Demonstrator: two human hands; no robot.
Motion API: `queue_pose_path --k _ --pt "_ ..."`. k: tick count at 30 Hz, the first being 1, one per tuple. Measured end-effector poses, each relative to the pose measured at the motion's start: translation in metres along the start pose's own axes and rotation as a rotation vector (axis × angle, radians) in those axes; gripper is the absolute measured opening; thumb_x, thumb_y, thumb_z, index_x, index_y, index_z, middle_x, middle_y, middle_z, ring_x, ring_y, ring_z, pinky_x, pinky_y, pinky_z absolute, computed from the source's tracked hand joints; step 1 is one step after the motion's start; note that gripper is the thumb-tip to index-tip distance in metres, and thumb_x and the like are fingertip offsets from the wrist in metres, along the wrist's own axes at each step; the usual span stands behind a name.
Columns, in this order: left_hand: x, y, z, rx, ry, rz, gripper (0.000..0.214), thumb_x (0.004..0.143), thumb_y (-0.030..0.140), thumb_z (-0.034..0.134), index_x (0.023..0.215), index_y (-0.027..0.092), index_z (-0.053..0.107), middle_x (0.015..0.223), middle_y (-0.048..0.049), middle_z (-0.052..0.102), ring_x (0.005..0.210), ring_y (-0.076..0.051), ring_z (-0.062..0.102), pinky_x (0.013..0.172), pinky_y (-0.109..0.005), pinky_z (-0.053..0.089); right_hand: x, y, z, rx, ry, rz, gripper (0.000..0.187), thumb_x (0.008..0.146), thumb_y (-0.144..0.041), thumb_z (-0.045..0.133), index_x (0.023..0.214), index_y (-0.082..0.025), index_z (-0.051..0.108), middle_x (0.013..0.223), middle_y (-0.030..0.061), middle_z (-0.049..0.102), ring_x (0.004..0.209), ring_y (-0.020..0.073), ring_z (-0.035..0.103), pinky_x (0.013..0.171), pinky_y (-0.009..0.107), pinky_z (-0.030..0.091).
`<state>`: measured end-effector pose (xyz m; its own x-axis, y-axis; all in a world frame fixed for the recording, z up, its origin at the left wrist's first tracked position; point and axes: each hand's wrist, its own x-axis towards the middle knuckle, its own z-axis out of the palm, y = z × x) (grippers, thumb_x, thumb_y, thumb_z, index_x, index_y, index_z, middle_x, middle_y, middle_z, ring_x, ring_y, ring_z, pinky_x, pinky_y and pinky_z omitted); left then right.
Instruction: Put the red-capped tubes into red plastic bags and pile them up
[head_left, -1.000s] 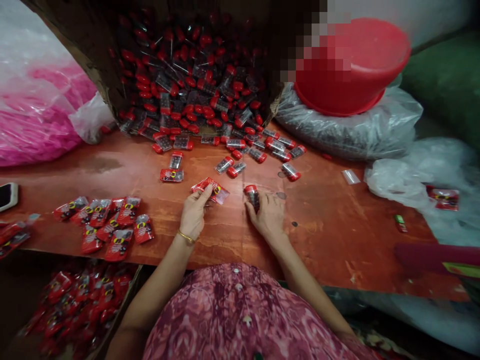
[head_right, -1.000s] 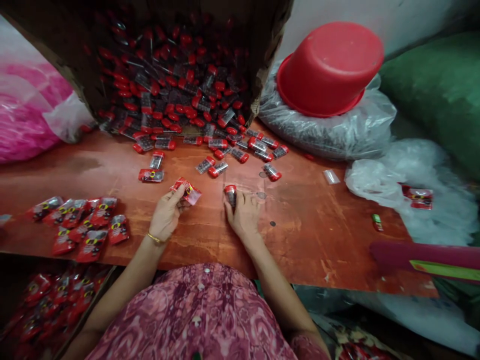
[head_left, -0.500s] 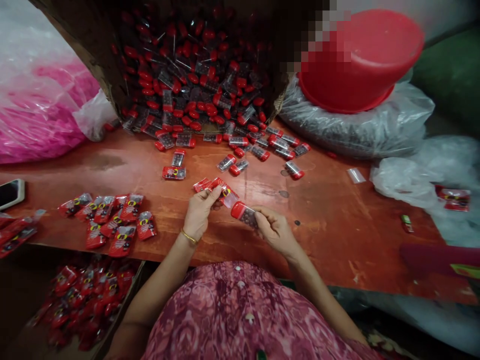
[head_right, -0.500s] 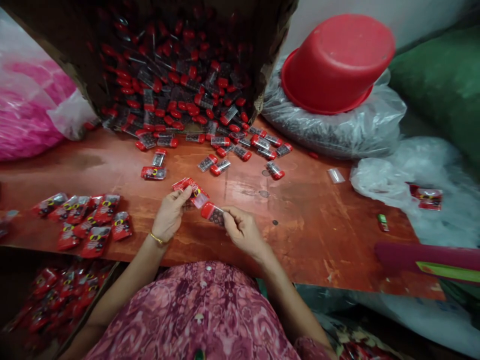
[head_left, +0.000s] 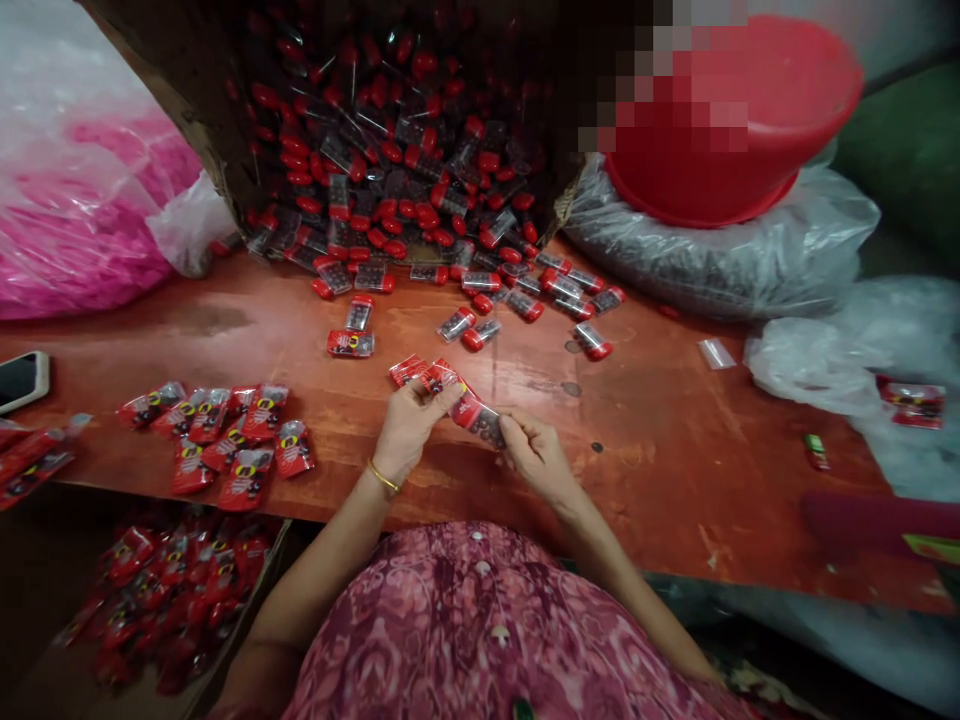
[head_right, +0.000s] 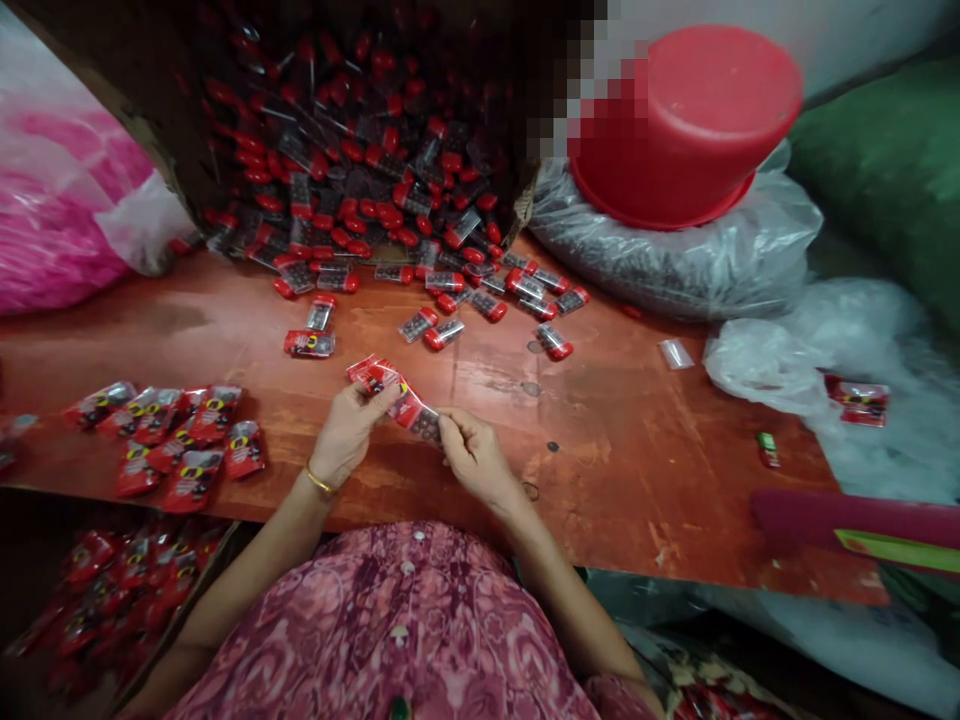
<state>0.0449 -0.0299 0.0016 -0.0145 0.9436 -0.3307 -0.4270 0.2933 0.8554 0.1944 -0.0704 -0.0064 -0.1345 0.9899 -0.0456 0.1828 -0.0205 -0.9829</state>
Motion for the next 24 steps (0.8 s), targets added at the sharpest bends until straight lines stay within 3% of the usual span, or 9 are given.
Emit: queue_pose_path --k 6,11,13,17,19,24 --pt "-0.008 -0.006 0.010 -0.109 -0.005 -0.079 0.035 0.048 0.033 0.082 0.071 0.013 0.066 0.069 0.0004 0.066 0.062 -0.009 0.057 0.068 -0.024 0.047 0.006 0.004 0.018 -0.035 0.189 -0.108 0.031 0.087 -0.043 0.040 0.085 -0.018 0.058 0.064 -0.0009 0.052 0.055 0.0110 0.048 0.051 0.023 0.042" --pt "-0.008 -0.011 0.010 -0.186 -0.033 -0.079 0.034 0.052 0.038 0.080 0.070 0.013 0.065 0.068 0.0000 0.066 0.061 -0.009 0.057 0.064 -0.022 0.045 0.009 0.004 0.029 0.228 0.081 0.097 0.036 0.086 -0.053 0.038 0.072 -0.021 0.046 0.044 -0.0096 0.034 0.033 0.0071 0.034 0.034 0.019 0.034" --pt "-0.007 -0.012 0.010 -0.189 -0.062 -0.057 0.034 0.055 0.041 0.078 0.069 0.013 0.065 0.066 0.0000 0.065 0.061 -0.009 0.056 0.064 -0.022 0.044 0.010 0.002 0.033 0.278 0.095 0.129 0.037 0.086 -0.054 0.037 0.072 -0.021 0.045 0.046 -0.0095 0.035 0.032 0.0063 0.033 0.034 0.020 0.036" --pt "-0.003 -0.011 0.012 -0.163 -0.097 -0.058 0.034 0.059 0.044 0.075 0.067 0.013 0.065 0.064 -0.0006 0.065 0.059 -0.009 0.056 0.062 -0.022 0.044 0.013 -0.001 0.037 0.080 0.256 -0.045 0.032 0.085 -0.049 0.044 0.084 -0.018 0.055 0.066 -0.0004 0.056 0.056 0.0108 0.052 0.056 0.024 0.048" --pt "-0.002 -0.012 0.012 -0.138 -0.099 -0.037 0.034 0.060 0.046 0.074 0.068 0.013 0.065 0.065 -0.0008 0.066 0.059 -0.010 0.057 0.061 -0.022 0.045 0.014 -0.002 0.037 0.051 0.297 -0.080 0.031 0.084 -0.048 0.047 0.085 -0.018 0.057 0.070 0.0010 0.058 0.062 0.0120 0.054 0.060 0.026 0.049" --pt "-0.006 -0.015 0.012 0.033 -0.152 -0.049 0.034 0.067 0.048 0.067 0.074 0.015 0.062 0.053 0.0016 0.061 0.037 -0.009 0.050 0.038 -0.021 0.038 0.017 -0.002 0.036 0.385 0.147 0.133 0.034 0.086 -0.052 0.041 0.074 -0.020 0.048 0.047 -0.0091 0.035 0.035 0.0070 0.030 0.036 0.021 0.039"
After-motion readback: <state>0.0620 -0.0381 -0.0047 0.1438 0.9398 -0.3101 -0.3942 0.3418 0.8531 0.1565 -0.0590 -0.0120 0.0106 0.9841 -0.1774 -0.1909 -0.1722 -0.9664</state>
